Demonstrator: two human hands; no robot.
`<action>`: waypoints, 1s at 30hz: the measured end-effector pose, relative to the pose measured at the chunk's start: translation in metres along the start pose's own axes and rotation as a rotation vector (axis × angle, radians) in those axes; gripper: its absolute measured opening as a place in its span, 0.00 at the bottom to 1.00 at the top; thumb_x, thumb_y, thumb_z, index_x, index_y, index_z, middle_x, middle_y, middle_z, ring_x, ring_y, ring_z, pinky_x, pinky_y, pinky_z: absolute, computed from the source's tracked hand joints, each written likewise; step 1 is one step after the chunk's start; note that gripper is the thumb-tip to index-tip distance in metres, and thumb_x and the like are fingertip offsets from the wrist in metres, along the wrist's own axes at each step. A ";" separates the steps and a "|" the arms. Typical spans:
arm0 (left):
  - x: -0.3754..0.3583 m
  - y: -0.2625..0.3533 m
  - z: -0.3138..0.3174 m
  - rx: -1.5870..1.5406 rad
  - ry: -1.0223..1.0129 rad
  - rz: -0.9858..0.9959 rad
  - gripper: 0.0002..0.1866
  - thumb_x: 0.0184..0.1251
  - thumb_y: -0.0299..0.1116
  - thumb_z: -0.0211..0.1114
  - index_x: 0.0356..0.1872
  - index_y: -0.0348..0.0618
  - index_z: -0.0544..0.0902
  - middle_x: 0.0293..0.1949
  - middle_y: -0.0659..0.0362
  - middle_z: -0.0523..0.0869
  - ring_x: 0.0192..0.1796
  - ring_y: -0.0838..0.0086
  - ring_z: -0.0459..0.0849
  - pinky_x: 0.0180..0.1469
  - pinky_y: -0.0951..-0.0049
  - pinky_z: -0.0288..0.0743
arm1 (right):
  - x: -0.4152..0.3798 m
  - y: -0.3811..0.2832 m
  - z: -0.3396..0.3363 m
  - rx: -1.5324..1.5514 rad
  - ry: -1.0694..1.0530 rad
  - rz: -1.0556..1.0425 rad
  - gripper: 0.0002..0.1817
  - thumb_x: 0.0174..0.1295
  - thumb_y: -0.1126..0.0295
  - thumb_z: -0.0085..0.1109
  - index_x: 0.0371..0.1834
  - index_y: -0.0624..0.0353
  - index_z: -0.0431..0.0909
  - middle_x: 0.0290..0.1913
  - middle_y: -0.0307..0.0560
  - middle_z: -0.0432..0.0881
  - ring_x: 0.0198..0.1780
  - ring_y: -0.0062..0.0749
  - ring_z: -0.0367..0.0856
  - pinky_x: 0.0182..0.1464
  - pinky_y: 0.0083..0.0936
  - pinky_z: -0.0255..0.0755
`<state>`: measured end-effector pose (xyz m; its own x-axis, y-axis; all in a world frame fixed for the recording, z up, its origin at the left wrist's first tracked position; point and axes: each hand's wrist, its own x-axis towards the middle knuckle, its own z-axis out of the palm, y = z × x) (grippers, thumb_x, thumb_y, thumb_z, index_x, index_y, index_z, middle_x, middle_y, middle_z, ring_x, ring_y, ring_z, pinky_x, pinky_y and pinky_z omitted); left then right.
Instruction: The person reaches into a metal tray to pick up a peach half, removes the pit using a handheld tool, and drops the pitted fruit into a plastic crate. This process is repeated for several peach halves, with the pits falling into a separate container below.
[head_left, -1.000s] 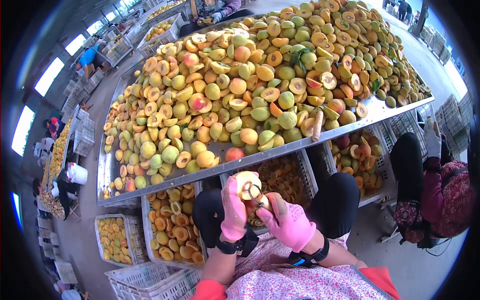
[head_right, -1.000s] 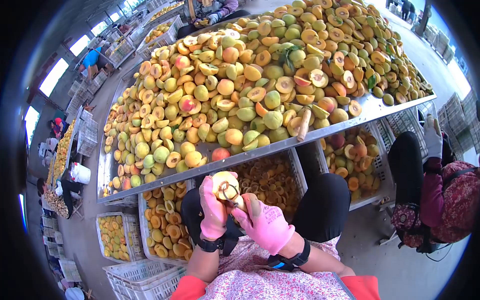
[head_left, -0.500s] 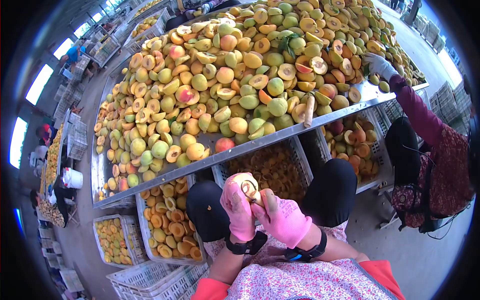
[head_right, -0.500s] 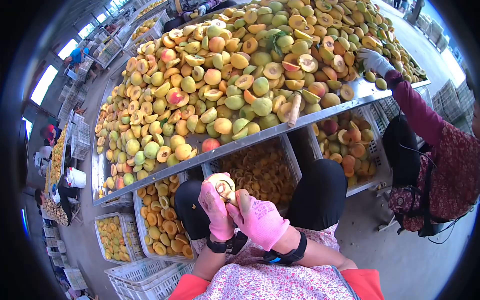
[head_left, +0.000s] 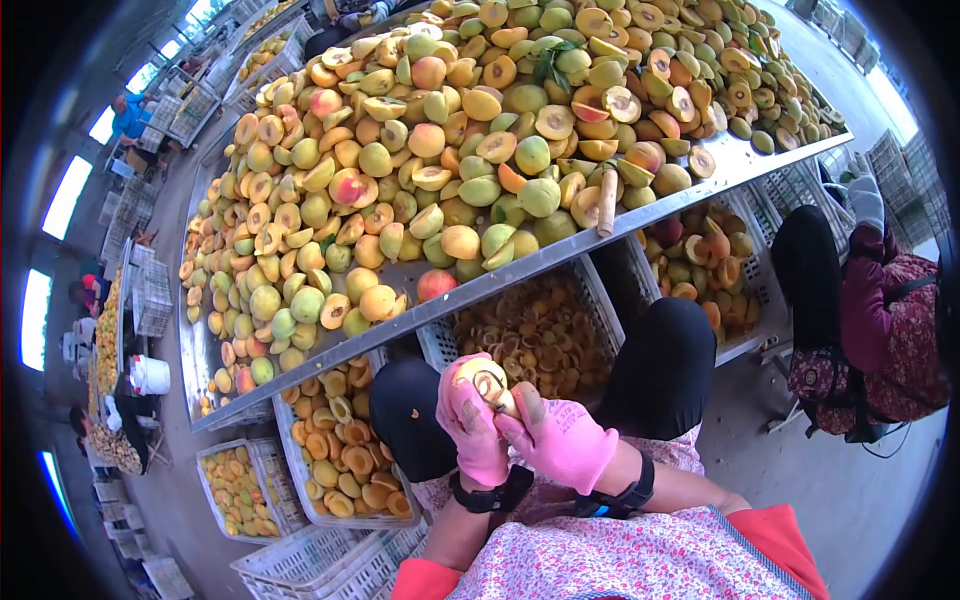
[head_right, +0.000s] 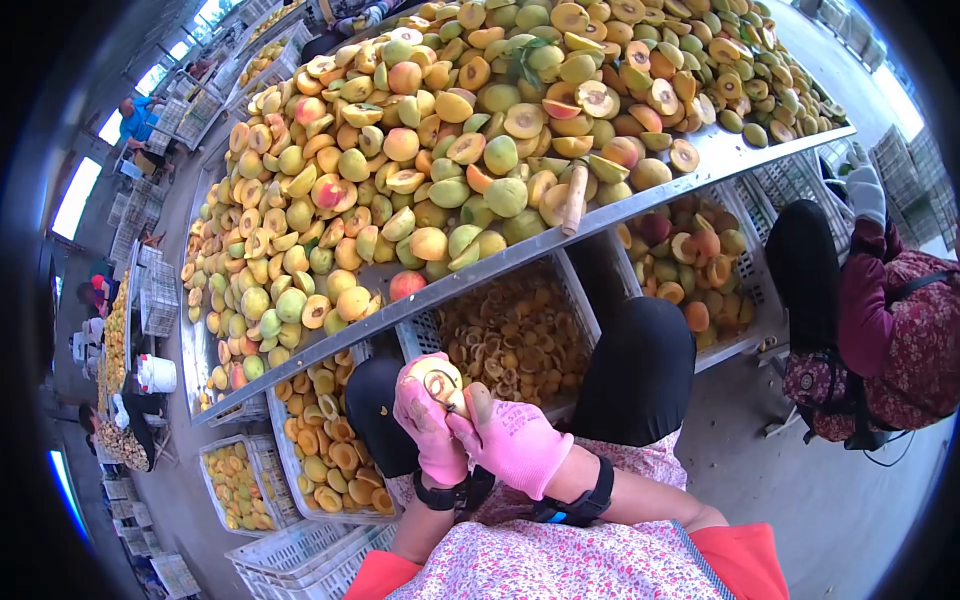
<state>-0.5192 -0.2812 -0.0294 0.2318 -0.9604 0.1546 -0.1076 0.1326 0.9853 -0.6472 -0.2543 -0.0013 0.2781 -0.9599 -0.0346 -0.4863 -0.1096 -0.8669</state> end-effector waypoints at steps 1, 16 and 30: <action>-0.002 -0.001 -0.001 0.004 0.015 0.010 0.30 0.83 0.54 0.44 0.48 0.33 0.81 0.46 0.53 0.86 0.44 0.69 0.83 0.52 0.68 0.76 | 0.000 0.000 0.000 -0.014 -0.046 0.030 0.18 0.74 0.60 0.58 0.52 0.63 0.67 0.28 0.62 0.82 0.33 0.61 0.85 0.32 0.50 0.75; 0.003 0.012 -0.018 -0.463 -0.092 -0.339 0.27 0.77 0.55 0.51 0.54 0.38 0.78 0.49 0.50 0.86 0.47 0.71 0.85 0.48 0.75 0.79 | -0.015 0.009 0.014 -0.028 0.025 -0.058 0.15 0.74 0.60 0.59 0.49 0.59 0.68 0.29 0.56 0.82 0.30 0.55 0.84 0.28 0.46 0.73; -0.024 0.004 0.001 -0.249 -0.005 -0.072 0.22 0.79 0.47 0.48 0.56 0.38 0.75 0.49 0.54 0.81 0.40 0.70 0.85 0.45 0.70 0.81 | -0.023 0.008 0.026 0.120 -0.046 0.139 0.16 0.75 0.61 0.55 0.53 0.62 0.66 0.32 0.66 0.83 0.36 0.66 0.84 0.34 0.53 0.75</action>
<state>-0.5266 -0.2584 -0.0295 0.2254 -0.9707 0.0836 0.1509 0.1196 0.9813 -0.6358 -0.2266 -0.0205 0.2540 -0.9507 -0.1782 -0.4207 0.0573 -0.9054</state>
